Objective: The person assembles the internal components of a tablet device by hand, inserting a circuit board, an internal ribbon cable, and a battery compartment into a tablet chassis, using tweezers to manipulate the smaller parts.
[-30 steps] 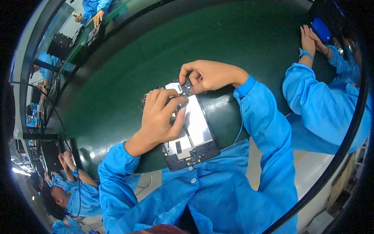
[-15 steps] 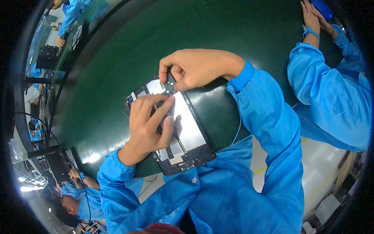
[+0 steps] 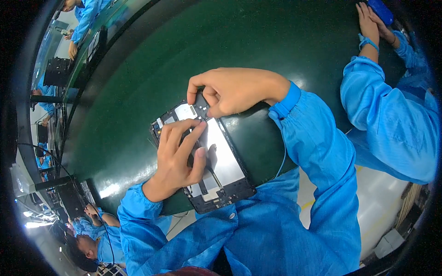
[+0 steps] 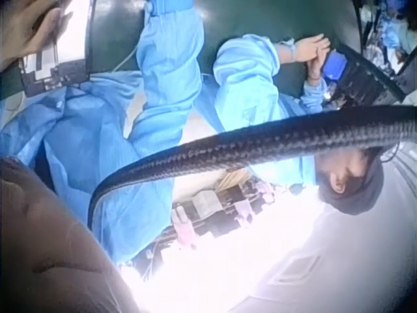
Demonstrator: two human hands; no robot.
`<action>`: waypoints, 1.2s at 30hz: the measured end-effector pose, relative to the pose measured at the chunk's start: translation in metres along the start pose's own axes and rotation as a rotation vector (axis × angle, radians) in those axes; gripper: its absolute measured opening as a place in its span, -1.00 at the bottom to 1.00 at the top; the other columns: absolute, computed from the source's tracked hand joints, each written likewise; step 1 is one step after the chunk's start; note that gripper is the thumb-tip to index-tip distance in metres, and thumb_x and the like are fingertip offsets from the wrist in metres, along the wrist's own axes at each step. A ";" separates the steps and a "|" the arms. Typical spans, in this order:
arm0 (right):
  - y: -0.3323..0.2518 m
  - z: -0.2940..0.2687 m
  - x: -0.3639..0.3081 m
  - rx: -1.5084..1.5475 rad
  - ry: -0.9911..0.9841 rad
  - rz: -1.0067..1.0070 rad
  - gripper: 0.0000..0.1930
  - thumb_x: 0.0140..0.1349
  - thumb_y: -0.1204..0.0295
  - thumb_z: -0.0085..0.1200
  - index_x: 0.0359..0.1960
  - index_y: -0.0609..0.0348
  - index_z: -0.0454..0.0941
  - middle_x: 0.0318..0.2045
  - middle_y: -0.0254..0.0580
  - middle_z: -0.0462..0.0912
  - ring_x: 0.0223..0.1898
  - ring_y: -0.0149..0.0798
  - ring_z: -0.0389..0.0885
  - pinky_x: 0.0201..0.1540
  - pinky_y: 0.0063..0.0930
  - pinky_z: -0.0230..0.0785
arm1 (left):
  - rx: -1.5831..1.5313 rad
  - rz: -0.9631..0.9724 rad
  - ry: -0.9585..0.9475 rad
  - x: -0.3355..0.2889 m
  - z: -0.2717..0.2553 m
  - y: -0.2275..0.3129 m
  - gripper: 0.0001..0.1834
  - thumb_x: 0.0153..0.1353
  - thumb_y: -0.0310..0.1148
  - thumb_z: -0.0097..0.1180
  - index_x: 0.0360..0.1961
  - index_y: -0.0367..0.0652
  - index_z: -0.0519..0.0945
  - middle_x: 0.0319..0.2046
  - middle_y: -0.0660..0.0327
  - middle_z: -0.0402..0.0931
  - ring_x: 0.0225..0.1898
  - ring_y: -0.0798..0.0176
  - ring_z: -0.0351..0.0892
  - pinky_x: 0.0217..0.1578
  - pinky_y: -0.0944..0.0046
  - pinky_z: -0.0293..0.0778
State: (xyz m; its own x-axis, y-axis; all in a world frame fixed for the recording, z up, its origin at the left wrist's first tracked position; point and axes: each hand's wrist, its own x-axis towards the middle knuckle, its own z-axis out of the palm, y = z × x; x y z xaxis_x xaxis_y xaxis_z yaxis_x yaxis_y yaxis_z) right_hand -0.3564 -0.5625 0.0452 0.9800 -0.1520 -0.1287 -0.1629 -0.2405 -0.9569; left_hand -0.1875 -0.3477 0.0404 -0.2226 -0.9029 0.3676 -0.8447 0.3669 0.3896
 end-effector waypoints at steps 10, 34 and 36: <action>0.002 0.003 -0.002 0.021 0.015 -0.028 -0.56 0.22 0.64 0.27 0.17 0.29 0.58 -0.64 -0.26 0.56 -0.59 -0.38 0.47 -0.45 -0.35 0.19 | 0.003 0.000 -0.044 0.000 -0.002 0.001 -0.46 0.23 -0.28 0.31 0.17 -0.42 0.69 0.13 -0.11 0.63 0.07 -0.20 0.59 0.15 -0.11 0.55; 0.006 0.037 0.027 0.145 0.361 -0.168 -0.86 0.30 0.58 0.41 -0.14 0.24 0.76 -0.51 -0.36 0.72 -0.54 -0.59 0.23 -0.46 -0.48 0.08 | 0.105 0.049 -0.008 0.005 -0.003 0.003 -0.42 0.16 -0.20 0.44 0.11 -0.41 0.70 0.19 -0.10 0.67 0.28 -0.21 0.58 0.34 -0.22 0.44; 0.009 0.035 0.027 0.093 0.361 -0.196 -0.84 0.30 0.56 0.42 -0.10 0.22 0.77 -0.46 -0.33 0.78 -0.54 -0.60 0.22 -0.46 -0.48 0.08 | 0.098 0.047 0.004 0.004 -0.001 0.002 -0.42 0.17 -0.20 0.43 0.11 -0.41 0.70 0.18 -0.09 0.68 0.27 -0.20 0.59 0.35 -0.22 0.43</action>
State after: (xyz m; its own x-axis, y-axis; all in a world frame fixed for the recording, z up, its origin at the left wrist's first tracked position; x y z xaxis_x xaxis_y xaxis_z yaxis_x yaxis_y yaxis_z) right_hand -0.3274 -0.5348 0.0238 0.8854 -0.4426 0.1420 0.0501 -0.2129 -0.9758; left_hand -0.1894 -0.3502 0.0430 -0.2613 -0.8843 0.3869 -0.8771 0.3849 0.2874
